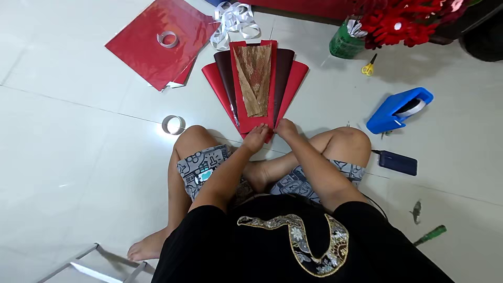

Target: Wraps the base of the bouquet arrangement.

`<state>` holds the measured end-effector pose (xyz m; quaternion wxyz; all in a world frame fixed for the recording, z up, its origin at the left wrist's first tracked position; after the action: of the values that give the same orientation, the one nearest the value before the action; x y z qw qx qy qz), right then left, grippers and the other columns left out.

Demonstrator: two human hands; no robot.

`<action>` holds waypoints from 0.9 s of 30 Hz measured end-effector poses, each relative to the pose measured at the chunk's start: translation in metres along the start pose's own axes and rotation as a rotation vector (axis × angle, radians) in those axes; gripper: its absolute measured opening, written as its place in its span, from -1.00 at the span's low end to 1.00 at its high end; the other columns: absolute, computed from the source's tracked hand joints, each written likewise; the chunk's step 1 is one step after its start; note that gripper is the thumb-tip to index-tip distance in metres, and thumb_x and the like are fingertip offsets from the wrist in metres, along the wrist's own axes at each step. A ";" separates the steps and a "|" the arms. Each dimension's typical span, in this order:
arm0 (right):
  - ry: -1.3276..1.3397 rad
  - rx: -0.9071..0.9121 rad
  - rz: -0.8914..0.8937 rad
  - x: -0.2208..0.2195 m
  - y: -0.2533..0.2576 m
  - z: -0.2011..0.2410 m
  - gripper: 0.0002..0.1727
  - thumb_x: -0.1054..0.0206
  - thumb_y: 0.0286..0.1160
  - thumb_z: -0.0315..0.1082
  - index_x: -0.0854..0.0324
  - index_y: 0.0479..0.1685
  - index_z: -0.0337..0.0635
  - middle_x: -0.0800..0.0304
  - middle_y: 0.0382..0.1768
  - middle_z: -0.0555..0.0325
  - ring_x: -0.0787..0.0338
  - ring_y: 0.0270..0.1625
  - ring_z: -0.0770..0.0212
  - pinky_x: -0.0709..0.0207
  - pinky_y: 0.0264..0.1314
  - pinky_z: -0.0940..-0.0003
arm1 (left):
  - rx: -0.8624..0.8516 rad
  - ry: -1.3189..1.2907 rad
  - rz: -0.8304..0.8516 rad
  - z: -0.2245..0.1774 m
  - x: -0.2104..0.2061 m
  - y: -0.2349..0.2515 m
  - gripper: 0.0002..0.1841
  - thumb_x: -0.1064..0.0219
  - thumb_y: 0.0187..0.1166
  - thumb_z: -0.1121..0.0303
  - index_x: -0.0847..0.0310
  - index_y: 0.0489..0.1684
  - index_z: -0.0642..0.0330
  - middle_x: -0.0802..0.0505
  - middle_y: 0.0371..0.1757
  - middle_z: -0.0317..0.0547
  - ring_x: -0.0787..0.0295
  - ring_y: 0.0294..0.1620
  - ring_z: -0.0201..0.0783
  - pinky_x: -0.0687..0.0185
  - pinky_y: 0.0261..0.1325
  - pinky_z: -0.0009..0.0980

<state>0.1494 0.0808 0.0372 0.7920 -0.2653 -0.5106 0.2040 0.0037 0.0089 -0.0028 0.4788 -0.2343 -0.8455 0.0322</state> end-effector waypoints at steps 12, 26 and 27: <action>-0.511 0.140 0.260 -0.015 -0.083 0.012 -0.17 -0.16 0.55 -0.52 -0.02 0.91 -0.10 -0.69 0.37 -0.35 -0.71 0.40 -0.38 -0.56 0.32 -0.38 | 0.024 0.008 0.107 -0.008 0.011 -0.008 -0.42 0.00 0.74 0.55 -0.11 0.81 0.32 -0.22 0.88 0.09 0.04 0.93 -0.02 0.14 0.92 -0.04; -0.558 0.154 0.284 -0.015 -0.080 0.004 0.08 -0.24 0.45 -0.49 0.35 0.99 0.13 -0.72 0.32 -0.36 -0.74 0.35 -0.38 -0.55 0.30 -0.39 | 0.688 0.226 0.295 0.012 0.077 -0.059 -0.33 -0.08 0.80 0.19 0.01 0.92 0.01 -0.63 0.51 0.39 -0.61 0.45 0.39 -0.48 0.33 0.38; -0.557 0.156 0.285 -0.015 -0.080 0.005 0.08 -0.24 0.46 -0.49 0.35 0.99 0.13 -0.72 0.31 -0.37 -0.74 0.34 -0.39 -0.55 0.29 -0.40 | 0.677 0.229 0.209 0.004 0.075 -0.058 -0.36 -0.13 0.75 0.29 -0.12 0.84 0.23 -0.57 0.55 0.41 -0.58 0.47 0.39 -0.50 0.34 0.35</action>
<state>0.1429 0.0106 0.0783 0.6033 -0.2068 -0.6482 0.4160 -0.0535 -0.0094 0.0708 0.6147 -0.1497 -0.6995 0.3324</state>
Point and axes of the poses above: each hand's wrist, its own y-axis towards the middle knuckle, its own x-axis out of the back of the hand, z = x × y, the point moved 1 cm from there along y, towards the middle knuckle
